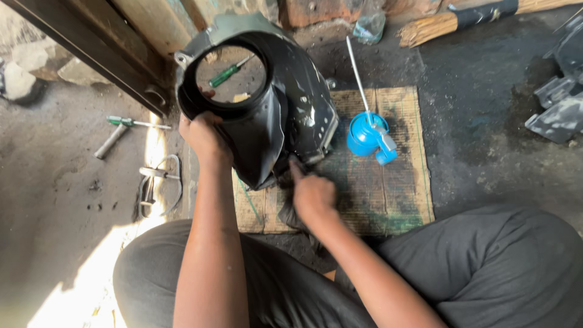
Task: The person sits on the floor and wipes a large, black, curved metal part with a grey cloth. They rotate the object to clean different sections, including the inner rim and outer surface, using a blue spray bottle nearby.
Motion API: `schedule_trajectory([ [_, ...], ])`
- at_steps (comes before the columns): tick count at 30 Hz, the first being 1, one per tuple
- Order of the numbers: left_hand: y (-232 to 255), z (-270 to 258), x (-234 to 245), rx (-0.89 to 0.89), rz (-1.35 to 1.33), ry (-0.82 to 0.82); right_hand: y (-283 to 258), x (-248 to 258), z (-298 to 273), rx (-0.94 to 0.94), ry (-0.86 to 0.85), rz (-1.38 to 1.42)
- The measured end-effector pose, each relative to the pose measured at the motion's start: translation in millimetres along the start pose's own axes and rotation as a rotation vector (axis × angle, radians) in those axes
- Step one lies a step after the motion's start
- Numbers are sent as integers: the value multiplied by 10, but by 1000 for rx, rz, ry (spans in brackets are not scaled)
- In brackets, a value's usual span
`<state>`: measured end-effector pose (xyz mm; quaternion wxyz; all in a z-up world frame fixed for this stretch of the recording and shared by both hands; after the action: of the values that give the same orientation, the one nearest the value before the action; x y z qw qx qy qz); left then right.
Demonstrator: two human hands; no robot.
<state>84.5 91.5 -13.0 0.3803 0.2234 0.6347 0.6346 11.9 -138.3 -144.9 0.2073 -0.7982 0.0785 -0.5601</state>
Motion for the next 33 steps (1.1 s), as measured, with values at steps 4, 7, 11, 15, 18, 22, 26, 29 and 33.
schedule_trajectory([
  [4,-57,21,-30,16,-20,18,-183,-133,-113,118,15,-10],
  [7,-9,-8,-14,3,-12,33,-78,58,-23,58,63,77],
  [11,40,-64,-29,-22,37,38,-227,51,-156,142,102,58],
  [15,41,-71,-64,-42,40,11,-84,110,-115,-28,-84,180],
  [18,22,-64,-15,-24,64,49,-136,231,-123,26,85,162],
  [22,64,-82,-101,-38,26,16,-199,144,-202,138,119,234],
  [26,78,-105,-63,-34,81,21,-120,89,-143,75,108,221],
  [29,99,-106,-113,-40,60,16,-174,131,-175,68,86,284],
  [33,92,-123,-105,-44,62,7,-70,439,-197,27,250,318],
])
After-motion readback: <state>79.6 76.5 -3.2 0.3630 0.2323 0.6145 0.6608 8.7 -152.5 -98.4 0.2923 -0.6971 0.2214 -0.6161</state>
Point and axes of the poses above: each hand's wrist, its own z-axis towards the middle knuckle, its own x-axis out of the back of the hand, y = z × x, the point moved 8 cm from there along z, towards the middle knuckle, and after that the axes turned 14 degrees about z, right-handed, at the moved point
